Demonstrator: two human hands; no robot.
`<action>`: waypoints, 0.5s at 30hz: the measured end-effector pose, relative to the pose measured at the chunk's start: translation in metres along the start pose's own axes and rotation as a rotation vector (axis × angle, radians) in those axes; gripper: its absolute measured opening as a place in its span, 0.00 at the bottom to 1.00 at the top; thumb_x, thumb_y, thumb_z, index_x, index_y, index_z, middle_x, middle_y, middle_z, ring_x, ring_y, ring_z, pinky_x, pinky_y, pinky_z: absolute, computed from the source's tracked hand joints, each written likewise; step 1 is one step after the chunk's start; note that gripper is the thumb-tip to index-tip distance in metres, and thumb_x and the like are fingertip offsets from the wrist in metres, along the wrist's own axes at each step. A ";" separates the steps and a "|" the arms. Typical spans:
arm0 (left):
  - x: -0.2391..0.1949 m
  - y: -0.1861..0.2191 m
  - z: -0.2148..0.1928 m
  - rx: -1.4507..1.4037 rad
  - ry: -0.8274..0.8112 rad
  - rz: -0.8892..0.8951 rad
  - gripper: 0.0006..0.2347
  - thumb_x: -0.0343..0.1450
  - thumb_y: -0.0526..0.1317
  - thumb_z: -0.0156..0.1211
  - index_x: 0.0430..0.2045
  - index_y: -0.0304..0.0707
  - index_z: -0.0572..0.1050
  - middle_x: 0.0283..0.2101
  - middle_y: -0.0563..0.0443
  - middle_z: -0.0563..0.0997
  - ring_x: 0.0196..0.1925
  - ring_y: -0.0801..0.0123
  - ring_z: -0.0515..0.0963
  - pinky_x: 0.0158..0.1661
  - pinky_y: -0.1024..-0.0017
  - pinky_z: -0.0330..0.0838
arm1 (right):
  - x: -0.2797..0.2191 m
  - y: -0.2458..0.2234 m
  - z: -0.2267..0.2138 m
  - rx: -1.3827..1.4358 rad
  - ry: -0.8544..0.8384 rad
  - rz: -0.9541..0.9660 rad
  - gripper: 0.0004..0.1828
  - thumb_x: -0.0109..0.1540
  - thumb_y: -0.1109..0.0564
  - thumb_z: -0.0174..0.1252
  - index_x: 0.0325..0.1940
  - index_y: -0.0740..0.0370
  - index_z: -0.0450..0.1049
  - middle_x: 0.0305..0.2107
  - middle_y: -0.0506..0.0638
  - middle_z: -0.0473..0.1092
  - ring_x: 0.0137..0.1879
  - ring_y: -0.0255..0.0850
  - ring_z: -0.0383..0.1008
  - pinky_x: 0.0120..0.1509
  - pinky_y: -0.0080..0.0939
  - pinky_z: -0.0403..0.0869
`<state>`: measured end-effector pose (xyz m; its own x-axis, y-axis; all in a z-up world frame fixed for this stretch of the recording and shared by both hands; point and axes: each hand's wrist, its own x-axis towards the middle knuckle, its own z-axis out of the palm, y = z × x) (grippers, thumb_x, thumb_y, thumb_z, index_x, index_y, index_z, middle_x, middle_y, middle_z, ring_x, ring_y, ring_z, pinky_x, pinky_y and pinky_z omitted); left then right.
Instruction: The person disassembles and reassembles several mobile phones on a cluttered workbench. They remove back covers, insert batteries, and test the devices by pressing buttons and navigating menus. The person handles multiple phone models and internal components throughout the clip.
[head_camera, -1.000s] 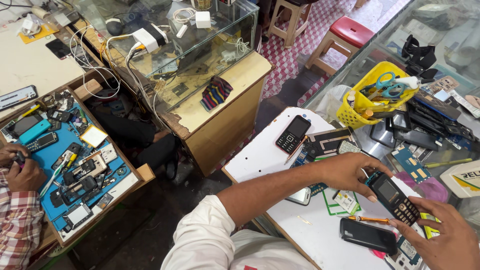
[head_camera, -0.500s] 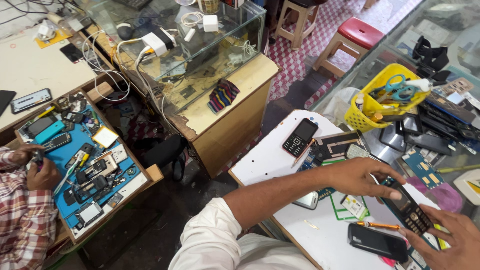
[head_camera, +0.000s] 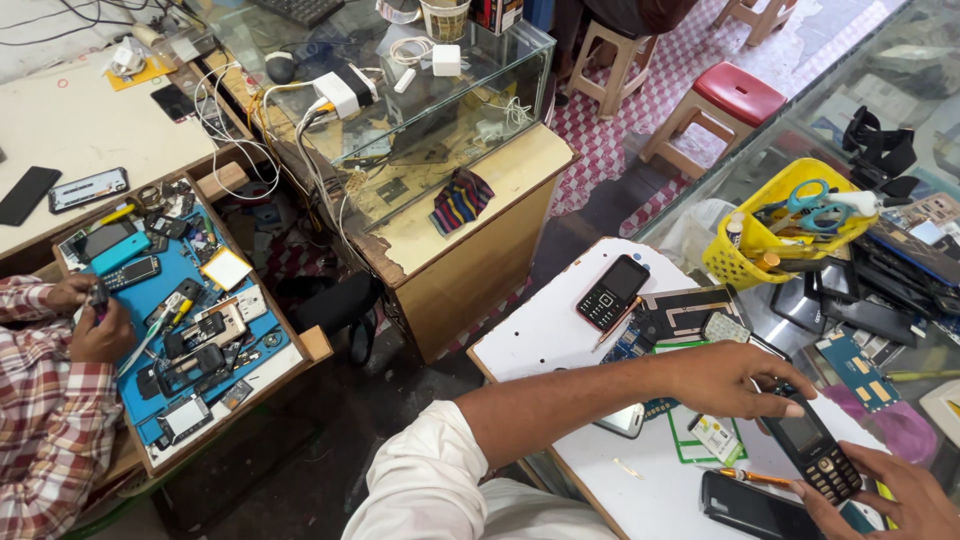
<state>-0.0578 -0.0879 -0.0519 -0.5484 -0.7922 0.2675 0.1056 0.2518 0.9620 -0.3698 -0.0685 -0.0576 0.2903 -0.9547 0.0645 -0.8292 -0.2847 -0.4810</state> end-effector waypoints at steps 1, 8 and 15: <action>0.000 0.000 0.000 -0.027 -0.008 0.008 0.21 0.75 0.48 0.61 0.61 0.38 0.74 0.48 0.39 0.86 0.41 0.64 0.89 0.41 0.69 0.86 | 0.000 0.002 0.003 0.037 0.008 0.010 0.43 0.43 0.56 0.76 0.61 0.72 0.72 0.44 0.63 0.75 0.51 0.49 0.80 0.59 0.54 0.81; -0.001 0.006 -0.001 -0.084 -0.024 -0.046 0.23 0.73 0.50 0.61 0.61 0.38 0.74 0.45 0.38 0.87 0.40 0.64 0.89 0.38 0.69 0.85 | -0.007 -0.003 0.003 0.037 0.118 0.022 0.41 0.48 0.58 0.74 0.63 0.77 0.71 0.50 0.70 0.69 0.54 0.55 0.78 0.59 0.57 0.78; -0.004 0.013 -0.001 -0.048 -0.021 -0.029 0.24 0.72 0.52 0.63 0.58 0.37 0.75 0.45 0.40 0.87 0.40 0.64 0.89 0.38 0.69 0.85 | 0.009 -0.016 -0.007 0.063 -0.145 0.159 0.43 0.49 0.56 0.77 0.63 0.75 0.68 0.45 0.67 0.75 0.57 0.53 0.79 0.59 0.57 0.81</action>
<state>-0.0534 -0.0821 -0.0400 -0.5690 -0.7869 0.2387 0.1286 0.2016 0.9710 -0.3579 -0.0730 -0.0432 0.2281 -0.9634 -0.1405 -0.8397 -0.1217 -0.5292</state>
